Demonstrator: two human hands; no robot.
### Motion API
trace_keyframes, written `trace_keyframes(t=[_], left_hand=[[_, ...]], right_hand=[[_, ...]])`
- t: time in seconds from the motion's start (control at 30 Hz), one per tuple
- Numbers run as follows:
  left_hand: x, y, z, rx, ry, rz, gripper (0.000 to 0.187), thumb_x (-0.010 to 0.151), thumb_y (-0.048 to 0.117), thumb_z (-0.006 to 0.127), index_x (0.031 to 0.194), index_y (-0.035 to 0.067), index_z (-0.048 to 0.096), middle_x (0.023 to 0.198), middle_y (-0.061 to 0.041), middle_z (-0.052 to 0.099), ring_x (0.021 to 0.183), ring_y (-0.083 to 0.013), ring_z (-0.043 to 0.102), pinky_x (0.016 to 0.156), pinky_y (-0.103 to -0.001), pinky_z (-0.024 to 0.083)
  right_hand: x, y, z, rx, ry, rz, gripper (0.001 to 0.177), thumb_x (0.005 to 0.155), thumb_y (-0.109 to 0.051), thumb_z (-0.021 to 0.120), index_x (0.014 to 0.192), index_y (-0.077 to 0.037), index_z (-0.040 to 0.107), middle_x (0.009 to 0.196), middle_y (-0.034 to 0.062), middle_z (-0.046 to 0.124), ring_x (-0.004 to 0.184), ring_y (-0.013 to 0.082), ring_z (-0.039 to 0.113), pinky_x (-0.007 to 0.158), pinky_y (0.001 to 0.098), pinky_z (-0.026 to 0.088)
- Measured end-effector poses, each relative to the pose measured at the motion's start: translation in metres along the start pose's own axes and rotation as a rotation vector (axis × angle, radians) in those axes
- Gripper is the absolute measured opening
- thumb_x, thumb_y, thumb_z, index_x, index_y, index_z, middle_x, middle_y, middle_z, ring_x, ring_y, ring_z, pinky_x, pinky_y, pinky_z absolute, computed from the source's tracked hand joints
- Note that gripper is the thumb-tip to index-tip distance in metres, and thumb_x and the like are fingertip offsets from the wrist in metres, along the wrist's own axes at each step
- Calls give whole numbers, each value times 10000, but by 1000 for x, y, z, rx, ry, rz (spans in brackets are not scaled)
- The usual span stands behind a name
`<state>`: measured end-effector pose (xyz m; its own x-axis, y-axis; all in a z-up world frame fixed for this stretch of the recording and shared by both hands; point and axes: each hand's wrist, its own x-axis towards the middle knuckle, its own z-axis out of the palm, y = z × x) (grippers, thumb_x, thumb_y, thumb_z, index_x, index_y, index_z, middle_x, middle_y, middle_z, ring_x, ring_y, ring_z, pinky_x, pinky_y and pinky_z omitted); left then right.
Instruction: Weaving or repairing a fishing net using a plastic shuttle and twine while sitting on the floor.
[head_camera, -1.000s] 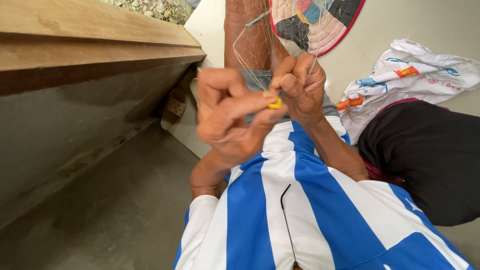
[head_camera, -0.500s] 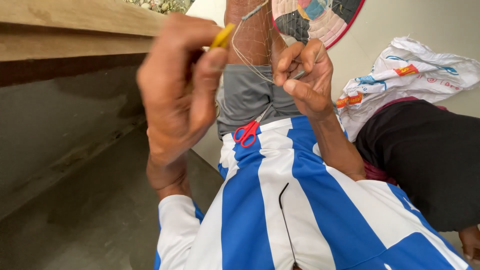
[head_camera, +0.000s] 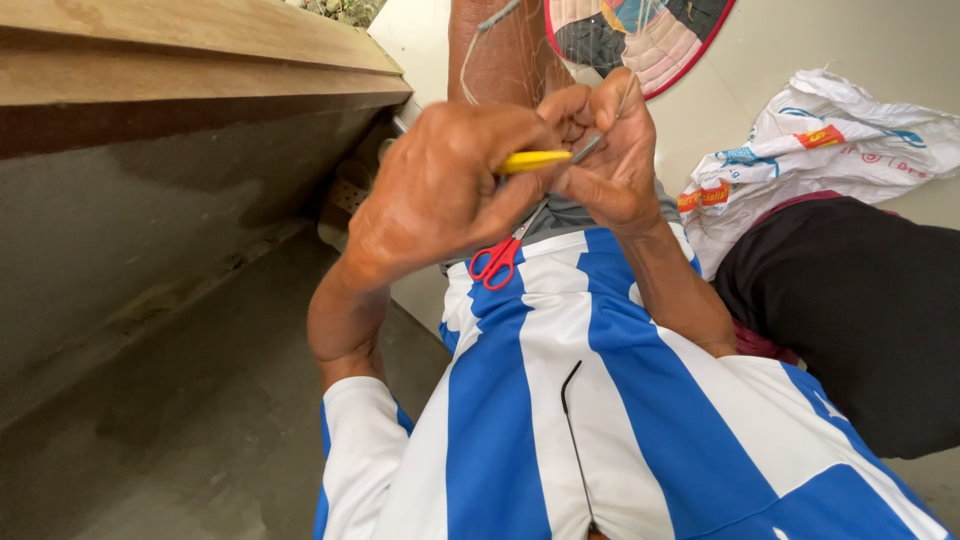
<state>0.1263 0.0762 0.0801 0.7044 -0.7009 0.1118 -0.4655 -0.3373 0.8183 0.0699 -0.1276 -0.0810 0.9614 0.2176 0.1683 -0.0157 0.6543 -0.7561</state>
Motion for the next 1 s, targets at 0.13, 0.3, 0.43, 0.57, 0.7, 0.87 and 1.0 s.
trace_keyframes(t=[0.13, 0.3, 0.43, 0.57, 0.7, 0.87, 1.0], left_hand=[[6, 3, -8, -212, 17, -22, 65, 959, -23, 756, 907, -42, 723, 715, -76, 606, 564, -166, 431, 529, -318, 349], [-6, 7, 6, -268, 92, -117, 103, 999, -28, 763, 910, -77, 743, 693, -78, 609, 530, -122, 422, 482, -285, 327], [-18, 26, 39, -132, 231, -194, 45, 930, -55, 756, 949, -26, 728, 795, -84, 684, 598, -166, 543, 562, -308, 436], [-24, 27, 76, 65, 401, -245, 106, 978, -39, 748, 1080, -10, 734, 838, -75, 650, 609, -187, 543, 569, -341, 451], [-23, 12, 99, 126, 496, -172, 131, 978, -28, 768, 1100, -13, 723, 836, -84, 629, 618, -193, 533, 577, -342, 444], [-27, 2, 108, 154, 508, -68, 240, 908, -66, 799, 1129, -20, 716, 872, -88, 622, 701, -209, 540, 631, -351, 462], [-28, 0, 107, 136, 532, -33, 168, 940, -44, 789, 1093, -24, 722, 813, -72, 574, 666, -182, 510, 600, -336, 440]], right_hand=[[-2, -4, 0, -139, 29, 6, 582, 853, -43, 788, 1162, -239, 335, 1174, 115, 684, 913, 94, 647, 827, 197, 541], [-2, -1, 5, -212, 68, 4, 549, 917, -24, 809, 1163, -190, 347, 1140, 91, 685, 878, 58, 624, 805, 175, 533], [-1, 9, 3, -227, 152, -50, 565, 907, 23, 816, 1130, -205, 350, 1061, 99, 711, 829, 82, 638, 759, 193, 535], [1, 15, 3, -197, 207, -33, 564, 905, 23, 828, 1114, -204, 356, 958, 69, 713, 753, 80, 612, 727, 198, 509], [-2, 16, 1, -117, 290, 74, 533, 894, 28, 809, 1093, -193, 367, 914, 52, 685, 730, 80, 587, 697, 190, 488], [-1, 16, -6, 17, 263, 136, 541, 885, 40, 810, 1092, -220, 384, 858, -7, 665, 679, 43, 531, 666, 160, 447], [3, 11, -1, 26, 254, 157, 551, 870, 17, 832, 1076, -224, 381, 881, 13, 702, 684, 44, 552, 652, 158, 441]])
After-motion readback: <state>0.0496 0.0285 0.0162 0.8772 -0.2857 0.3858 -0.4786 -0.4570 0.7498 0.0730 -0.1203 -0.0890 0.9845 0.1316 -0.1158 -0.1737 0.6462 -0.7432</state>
